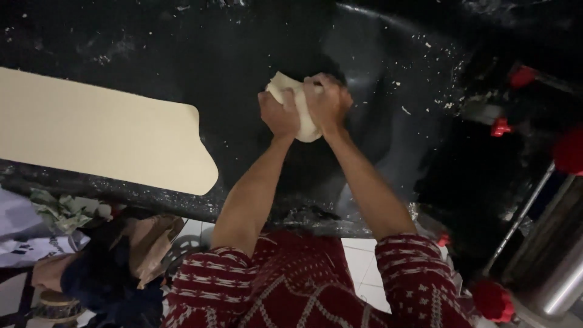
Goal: A person is kneading a ball of dough by hand on a black countertop in a bakery.
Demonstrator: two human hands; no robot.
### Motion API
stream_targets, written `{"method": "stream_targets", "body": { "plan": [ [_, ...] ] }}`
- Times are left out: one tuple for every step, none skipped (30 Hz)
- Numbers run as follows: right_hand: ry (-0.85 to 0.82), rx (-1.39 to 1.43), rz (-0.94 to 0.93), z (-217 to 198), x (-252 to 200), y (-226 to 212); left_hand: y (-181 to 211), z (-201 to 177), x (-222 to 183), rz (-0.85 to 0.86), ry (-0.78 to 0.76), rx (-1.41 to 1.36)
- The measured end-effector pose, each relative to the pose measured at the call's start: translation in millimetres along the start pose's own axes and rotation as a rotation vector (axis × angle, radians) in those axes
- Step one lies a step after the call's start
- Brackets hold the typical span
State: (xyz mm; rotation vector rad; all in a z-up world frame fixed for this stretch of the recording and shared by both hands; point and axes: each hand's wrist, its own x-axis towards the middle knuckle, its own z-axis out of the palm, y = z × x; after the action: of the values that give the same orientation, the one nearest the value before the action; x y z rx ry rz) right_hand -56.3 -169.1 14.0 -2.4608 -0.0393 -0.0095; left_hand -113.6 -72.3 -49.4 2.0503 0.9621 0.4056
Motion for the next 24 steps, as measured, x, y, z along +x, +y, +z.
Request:
{"method": "stream_targets", "body": {
  "plan": [
    [-0.005, -0.001, 0.007, 6, 1, 3, -1, 0, 3, -0.003, -0.005, 0.005],
    [-0.017, -0.022, 0.058, 12, 6, 5, -1, 3, 7, 0.029, -0.02, 0.036],
    [-0.029, -0.043, 0.11, 16, 8, 7, 0, 3, 10, 0.061, -0.035, 0.067],
    [-0.019, -0.044, 0.107, 19, 17, 3, 10, -1, 12, 0.068, -0.035, 0.059],
    [-0.148, -0.04, 0.32, 20, 25, -1, 20, -7, 14, 0.007, -0.018, 0.059],
    [-0.267, -0.031, 0.527, 20, 38, -5, 33, -9, 18, -0.047, 0.0, 0.049],
    [-0.247, -0.03, 0.519, 25, 37, 4, 29, -5, 21, -0.033, 0.002, 0.032],
    [-0.153, 0.014, 0.402, 30, 36, 15, 25, -1, 24, -0.076, -0.014, 0.072],
    [-0.06, 0.055, 0.283, 36, 35, 25, 20, 4, 26, -0.119, -0.031, 0.113],
    [-0.045, 0.052, 0.277, 23, 31, 14, 27, -1, 27, -0.11, -0.031, 0.098],
    [-0.042, 0.082, 0.253, 11, 26, 2, 34, -6, 28, -0.138, -0.046, 0.093],
    [-0.042, 0.111, 0.231, 0, 19, -9, 40, -12, 28, -0.168, -0.062, 0.09],
    [-0.029, 0.108, 0.226, -6, 15, -14, 47, -16, 32, -0.159, -0.064, 0.079],
    [0.099, 0.058, 0.032, -12, 7, -17, 52, -22, 33, -0.216, -0.076, 0.041],
    [0.225, 0.007, -0.165, -17, -1, -21, 58, -28, 35, -0.273, -0.088, 0.004],
    [0.229, 0.003, -0.173, -14, -16, -20, 46, -23, 33, -0.273, -0.086, -0.006],
    [0.242, -0.027, -0.165, -10, -30, -19, 36, -17, 33, -0.321, -0.086, -0.013],
    [0.247, -0.052, -0.149, -5, -47, -19, 22, -15, 31, -0.371, -0.086, -0.009],
    [0.244, -0.051, -0.151, -8, -55, -21, 31, -26, 21, -0.374, -0.083, -0.008],
    [0.218, 0.008, -0.081, -8, -61, -25, 41, -38, 14, -0.269, -0.072, -0.111],
    [0.19, 0.067, -0.011, -9, -66, -29, 50, -49, 8, -0.164, -0.063, -0.214],
    [0.195, 0.068, -0.012, -9, -63, -29, 59, -61, 5, -0.16, -0.062, -0.217],
    [0.227, 0.036, -0.067, -9, -59, -28, 68, -72, 3, -0.009, -0.06, -0.155],
    [0.254, -0.002, -0.118, -9, -57, -24, 76, -82, -3, 0.134, -0.061, -0.093]
  ]
}}
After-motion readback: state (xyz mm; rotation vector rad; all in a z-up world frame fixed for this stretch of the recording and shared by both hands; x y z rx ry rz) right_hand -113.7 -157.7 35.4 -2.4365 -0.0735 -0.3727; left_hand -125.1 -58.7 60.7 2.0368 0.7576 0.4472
